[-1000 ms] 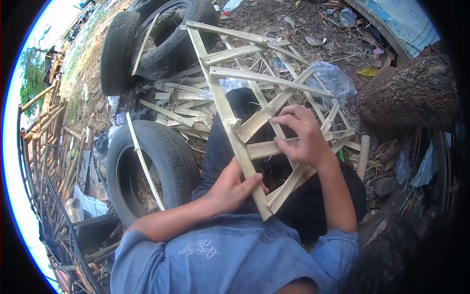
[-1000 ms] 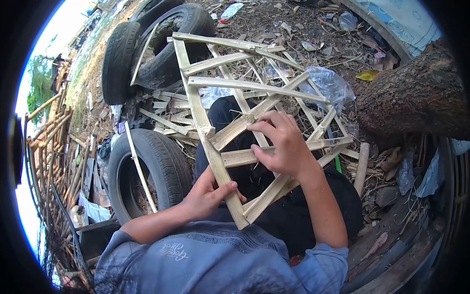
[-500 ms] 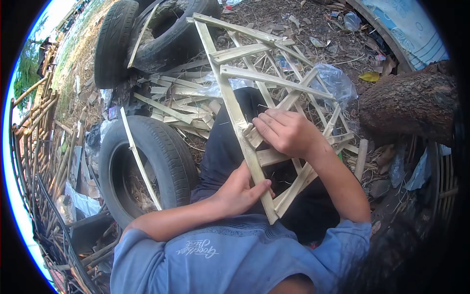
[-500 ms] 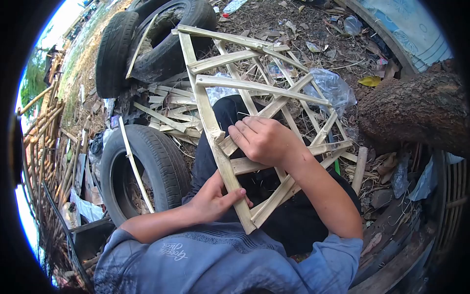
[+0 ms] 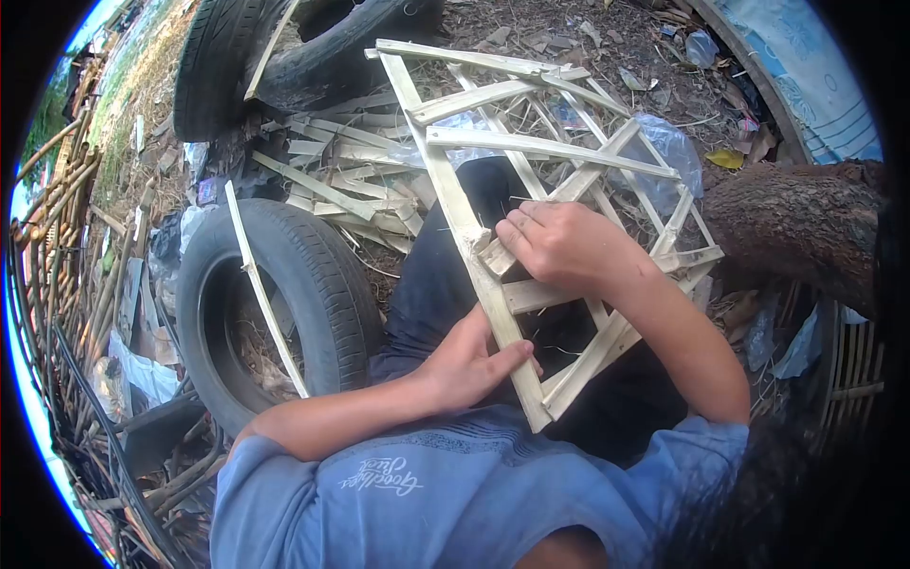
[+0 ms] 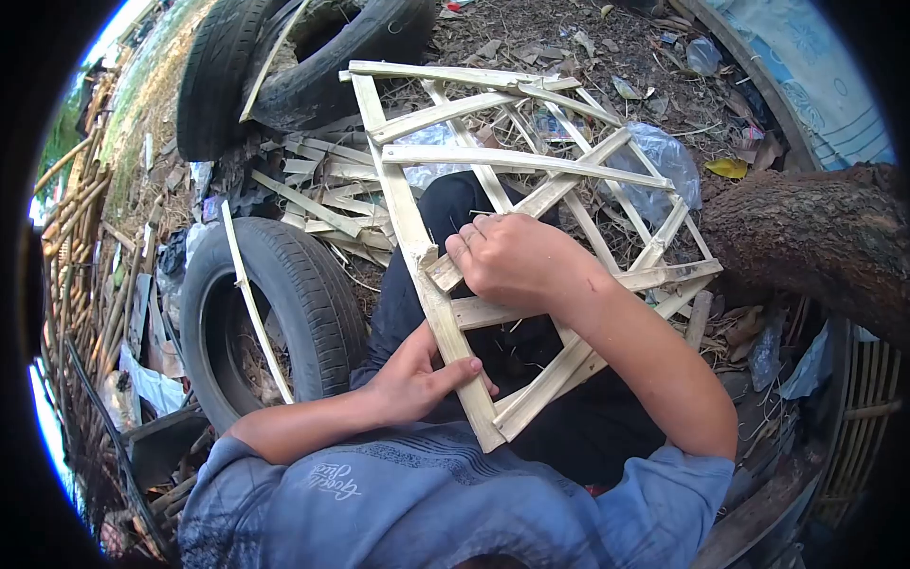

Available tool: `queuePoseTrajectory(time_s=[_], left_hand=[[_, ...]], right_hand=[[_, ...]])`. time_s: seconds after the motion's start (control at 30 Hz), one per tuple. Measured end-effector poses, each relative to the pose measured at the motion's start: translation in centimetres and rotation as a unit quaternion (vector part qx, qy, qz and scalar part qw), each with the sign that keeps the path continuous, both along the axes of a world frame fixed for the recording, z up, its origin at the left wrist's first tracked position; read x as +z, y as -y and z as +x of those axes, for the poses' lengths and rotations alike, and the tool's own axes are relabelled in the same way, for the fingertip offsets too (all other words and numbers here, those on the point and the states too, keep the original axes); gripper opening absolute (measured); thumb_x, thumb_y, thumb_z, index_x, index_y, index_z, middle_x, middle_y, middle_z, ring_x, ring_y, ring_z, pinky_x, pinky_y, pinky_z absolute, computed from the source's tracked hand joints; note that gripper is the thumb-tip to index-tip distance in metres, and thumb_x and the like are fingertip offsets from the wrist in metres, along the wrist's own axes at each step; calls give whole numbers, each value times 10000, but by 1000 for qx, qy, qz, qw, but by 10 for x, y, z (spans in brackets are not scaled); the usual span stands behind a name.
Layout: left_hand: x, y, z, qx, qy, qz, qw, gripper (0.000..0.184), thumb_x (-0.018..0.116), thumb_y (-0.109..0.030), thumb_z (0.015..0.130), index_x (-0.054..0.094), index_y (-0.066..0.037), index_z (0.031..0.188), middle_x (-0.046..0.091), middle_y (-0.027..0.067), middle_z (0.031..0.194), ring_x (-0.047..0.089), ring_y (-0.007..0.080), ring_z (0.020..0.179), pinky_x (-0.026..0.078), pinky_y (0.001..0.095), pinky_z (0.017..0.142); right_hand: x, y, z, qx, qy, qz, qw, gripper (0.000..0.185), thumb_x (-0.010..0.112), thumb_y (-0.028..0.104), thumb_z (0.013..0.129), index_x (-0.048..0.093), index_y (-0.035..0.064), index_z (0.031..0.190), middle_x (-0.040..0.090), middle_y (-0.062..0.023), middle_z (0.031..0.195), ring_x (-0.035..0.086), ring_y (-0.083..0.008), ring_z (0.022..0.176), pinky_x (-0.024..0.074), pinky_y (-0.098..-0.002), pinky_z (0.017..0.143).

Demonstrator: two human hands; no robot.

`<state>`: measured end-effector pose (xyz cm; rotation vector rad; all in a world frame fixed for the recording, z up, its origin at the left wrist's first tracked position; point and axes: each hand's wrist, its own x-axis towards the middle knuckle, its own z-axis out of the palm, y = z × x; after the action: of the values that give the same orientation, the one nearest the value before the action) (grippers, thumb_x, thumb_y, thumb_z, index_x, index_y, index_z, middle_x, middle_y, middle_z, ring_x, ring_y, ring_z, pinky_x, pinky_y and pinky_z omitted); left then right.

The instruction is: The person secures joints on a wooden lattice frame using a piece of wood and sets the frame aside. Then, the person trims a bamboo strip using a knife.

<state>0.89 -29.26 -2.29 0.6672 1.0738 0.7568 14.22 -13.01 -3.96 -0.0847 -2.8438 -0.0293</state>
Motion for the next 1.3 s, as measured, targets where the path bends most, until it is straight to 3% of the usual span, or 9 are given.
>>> queuePoseTrajectory(time_s=[0.5,0.53,0.67,0.7,0.83,0.93,1.13,1.2,1.3], left_hand=[[-10,1,-10,1,43,-12,999,418,528,-111,973,362,28,1330,660,145,953,675,214,899,551,344,815],[-7,-3,-18,-62,-70,12,996,392,569,-167,958,437,28,1271,663,138,953,673,200,871,542,332,793],[52,-39,-50,-143,-519,30,842,342,730,-327,815,641,-34,968,637,109,894,628,203,841,472,325,756],[50,-42,-58,-123,-591,194,773,324,737,-320,794,642,-48,940,626,97,881,608,220,884,443,357,810],[41,-75,-61,-176,-660,432,589,349,706,-380,780,659,-51,886,611,89,882,576,256,1007,346,459,999],[34,-96,-50,-344,-650,329,593,444,667,-461,787,680,-26,872,648,112,875,636,259,944,338,473,1048],[20,-119,-6,-458,-680,318,475,461,699,-526,738,688,-66,773,652,43,674,672,229,704,463,405,798],[20,-120,9,-474,-672,322,469,455,698,-541,734,689,-88,765,664,26,698,674,194,702,468,384,690],[15,-126,35,-518,-681,301,422,445,696,-538,737,709,-99,805,691,25,749,690,180,744,512,390,608]], right_hand=[[1,-1,-10,3,47,-15,999,92,583,95,773,608,20,819,654,-82,741,676,-209,746,547,-321,649],[1,0,-10,2,54,-17,998,86,581,95,775,606,22,812,655,-84,740,677,-210,747,548,-322,646],[-1,2,-7,-2,62,-16,998,82,577,100,788,604,23,801,658,-89,737,677,-217,744,551,-324,643],[-3,4,-7,-9,63,-18,998,82,577,100,788,604,23,801,658,-89,737,677,-217,744,551,-324,643],[-9,3,-10,-8,71,-54,996,86,579,114,805,605,32,803,659,-87,737,676,-223,742,553,-334,641],[-15,2,-5,-19,65,-87,994,79,585,120,800,606,44,807,661,-77,747,675,-222,747,552,-337,639],[-41,14,24,-52,58,-105,991,91,599,141,744,606,57,778,661,-77,849,654,-217,887,538,-354,780],[-50,20,32,-97,-99,-68,988,124,588,145,767,638,46,824,654,-103,955,633,-244,975,518,-377,844],[-41,36,60,-185,-121,-143,965,214,683,184,742,653,43,900,629,-121,1033,605,-283,1017,477,-402,900]])
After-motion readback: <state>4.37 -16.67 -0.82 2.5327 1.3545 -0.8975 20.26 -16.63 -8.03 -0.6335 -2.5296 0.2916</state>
